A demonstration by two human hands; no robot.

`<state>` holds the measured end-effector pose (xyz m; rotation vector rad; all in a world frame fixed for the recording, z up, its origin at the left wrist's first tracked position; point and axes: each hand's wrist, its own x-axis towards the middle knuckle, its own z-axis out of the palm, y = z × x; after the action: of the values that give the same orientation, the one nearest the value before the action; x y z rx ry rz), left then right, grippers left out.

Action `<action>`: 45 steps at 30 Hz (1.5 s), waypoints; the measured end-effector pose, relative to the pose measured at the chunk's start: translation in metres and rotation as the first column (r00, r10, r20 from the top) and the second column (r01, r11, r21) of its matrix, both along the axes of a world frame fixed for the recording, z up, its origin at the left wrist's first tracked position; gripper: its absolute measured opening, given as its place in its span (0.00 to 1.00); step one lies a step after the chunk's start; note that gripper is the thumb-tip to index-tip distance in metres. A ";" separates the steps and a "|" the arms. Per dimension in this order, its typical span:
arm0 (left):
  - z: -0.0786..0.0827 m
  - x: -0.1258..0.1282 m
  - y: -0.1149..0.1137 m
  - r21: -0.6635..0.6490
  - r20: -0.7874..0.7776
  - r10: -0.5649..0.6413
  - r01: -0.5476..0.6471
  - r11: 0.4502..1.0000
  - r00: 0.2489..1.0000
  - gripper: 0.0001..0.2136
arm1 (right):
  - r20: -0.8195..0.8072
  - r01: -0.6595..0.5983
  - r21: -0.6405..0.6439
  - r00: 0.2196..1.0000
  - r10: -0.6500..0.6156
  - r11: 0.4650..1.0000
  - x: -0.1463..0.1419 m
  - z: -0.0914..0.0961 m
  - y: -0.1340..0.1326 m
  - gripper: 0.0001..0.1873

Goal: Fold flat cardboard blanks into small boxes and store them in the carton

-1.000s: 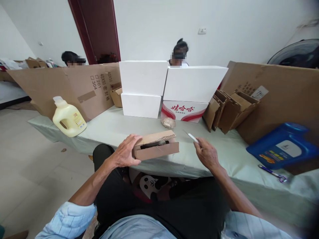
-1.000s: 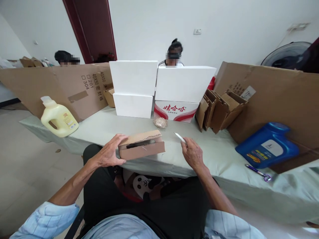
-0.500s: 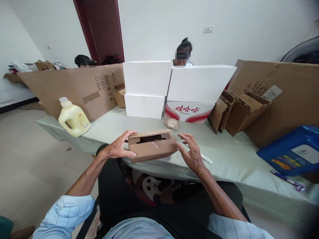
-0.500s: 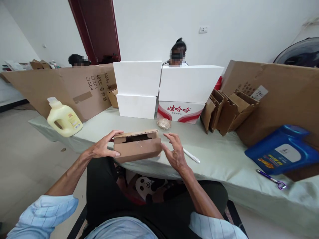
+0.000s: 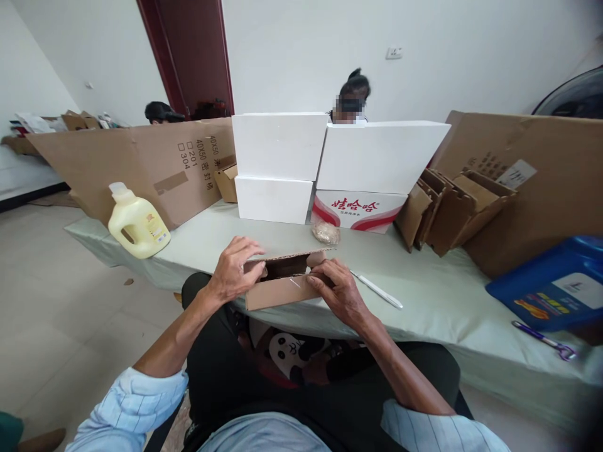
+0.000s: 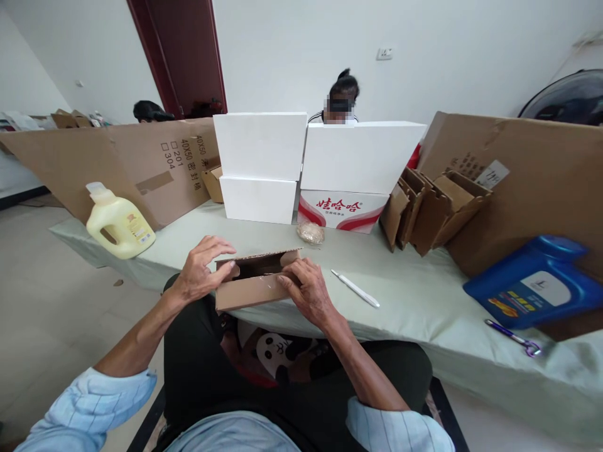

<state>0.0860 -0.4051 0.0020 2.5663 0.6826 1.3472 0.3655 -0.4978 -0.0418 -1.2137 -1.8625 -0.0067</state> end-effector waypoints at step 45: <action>0.055 -0.017 -0.037 -0.177 -0.426 -0.052 -0.027 0.984 0.903 0.07 | -0.045 0.012 -0.081 0.999 -0.016 0.997 -0.027 0.022 -0.004 0.10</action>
<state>0.0691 -0.4425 0.0567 2.7275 0.8076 0.6708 0.3386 -0.5019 -0.0201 -1.2715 -1.8293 0.0884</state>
